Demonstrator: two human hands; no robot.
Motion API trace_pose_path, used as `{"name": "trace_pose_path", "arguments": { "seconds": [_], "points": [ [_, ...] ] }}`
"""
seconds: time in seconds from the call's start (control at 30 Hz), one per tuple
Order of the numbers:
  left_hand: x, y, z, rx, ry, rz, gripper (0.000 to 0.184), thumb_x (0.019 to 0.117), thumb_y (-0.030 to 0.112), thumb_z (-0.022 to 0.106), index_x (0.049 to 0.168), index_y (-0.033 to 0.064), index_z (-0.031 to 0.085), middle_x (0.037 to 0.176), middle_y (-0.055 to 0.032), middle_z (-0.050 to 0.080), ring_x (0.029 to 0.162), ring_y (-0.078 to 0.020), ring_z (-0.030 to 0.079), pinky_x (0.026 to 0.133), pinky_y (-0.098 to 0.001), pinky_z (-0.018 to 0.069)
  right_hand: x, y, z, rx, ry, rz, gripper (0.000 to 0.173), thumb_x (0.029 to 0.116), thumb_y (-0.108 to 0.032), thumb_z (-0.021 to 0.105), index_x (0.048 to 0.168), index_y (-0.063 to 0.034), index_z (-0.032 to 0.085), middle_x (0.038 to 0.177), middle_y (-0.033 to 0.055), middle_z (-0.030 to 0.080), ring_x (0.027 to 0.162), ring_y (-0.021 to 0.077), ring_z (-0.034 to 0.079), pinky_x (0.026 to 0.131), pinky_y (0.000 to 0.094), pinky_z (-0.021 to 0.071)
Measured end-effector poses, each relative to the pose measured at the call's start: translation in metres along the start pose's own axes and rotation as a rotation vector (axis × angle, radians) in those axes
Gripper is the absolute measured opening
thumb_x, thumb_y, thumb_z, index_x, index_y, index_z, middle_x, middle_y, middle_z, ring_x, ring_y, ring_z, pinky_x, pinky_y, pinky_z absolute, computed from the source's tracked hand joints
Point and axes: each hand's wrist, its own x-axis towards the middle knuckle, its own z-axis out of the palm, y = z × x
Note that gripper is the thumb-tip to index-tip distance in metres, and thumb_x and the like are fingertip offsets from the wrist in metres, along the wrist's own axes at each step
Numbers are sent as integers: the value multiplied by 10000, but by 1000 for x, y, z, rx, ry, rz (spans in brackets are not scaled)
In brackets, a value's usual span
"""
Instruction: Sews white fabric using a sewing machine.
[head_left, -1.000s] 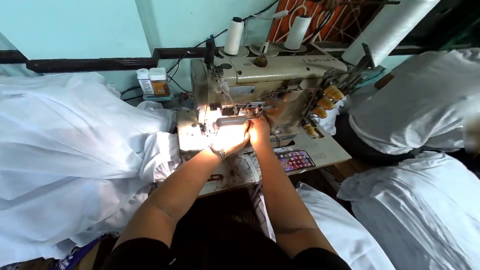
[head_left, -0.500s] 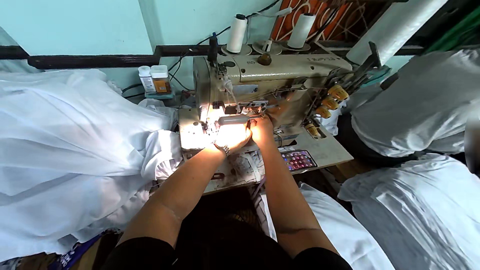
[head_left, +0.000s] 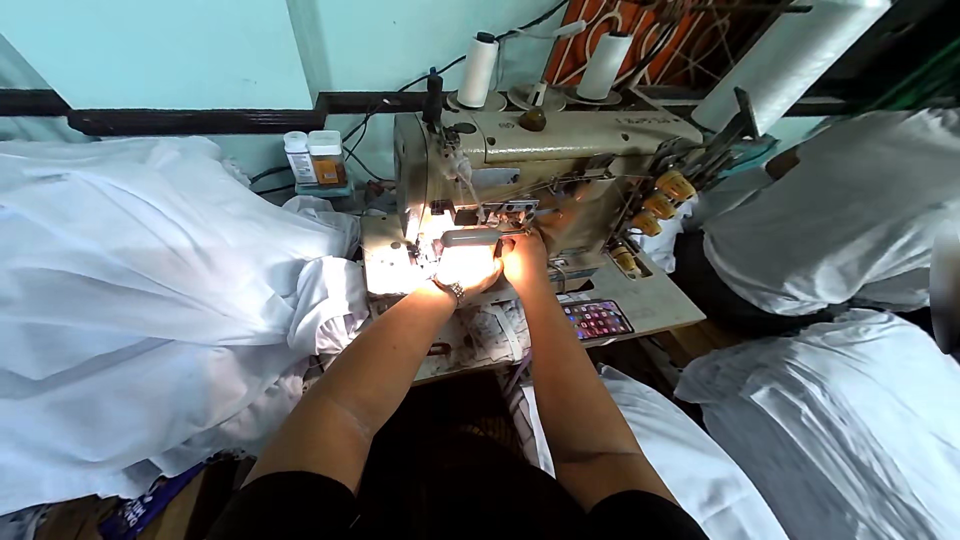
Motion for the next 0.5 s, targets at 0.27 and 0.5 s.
{"name": "trace_pose_path", "arguments": {
  "seconds": [0.27,0.5],
  "points": [
    [-2,2,-3,60,3,22,471,989,350,468,1386,136,604,1350,-161,632,1291,-344,577,1055,-567,443,-7,5,3,64,86,-58,226,997,-8,562,1135,48,732,1235,266,670,1231,395,618,1082,513,475],
    [-1,-8,19,58,94,72,502,1015,357,384,1396,110,597,1349,-139,652,1295,-316,593,1073,-556,448,-12,13,9,141,150,-102,200,941,20,595,1058,38,756,1146,242,691,1123,371,660,1002,513,524]
  ]
}}
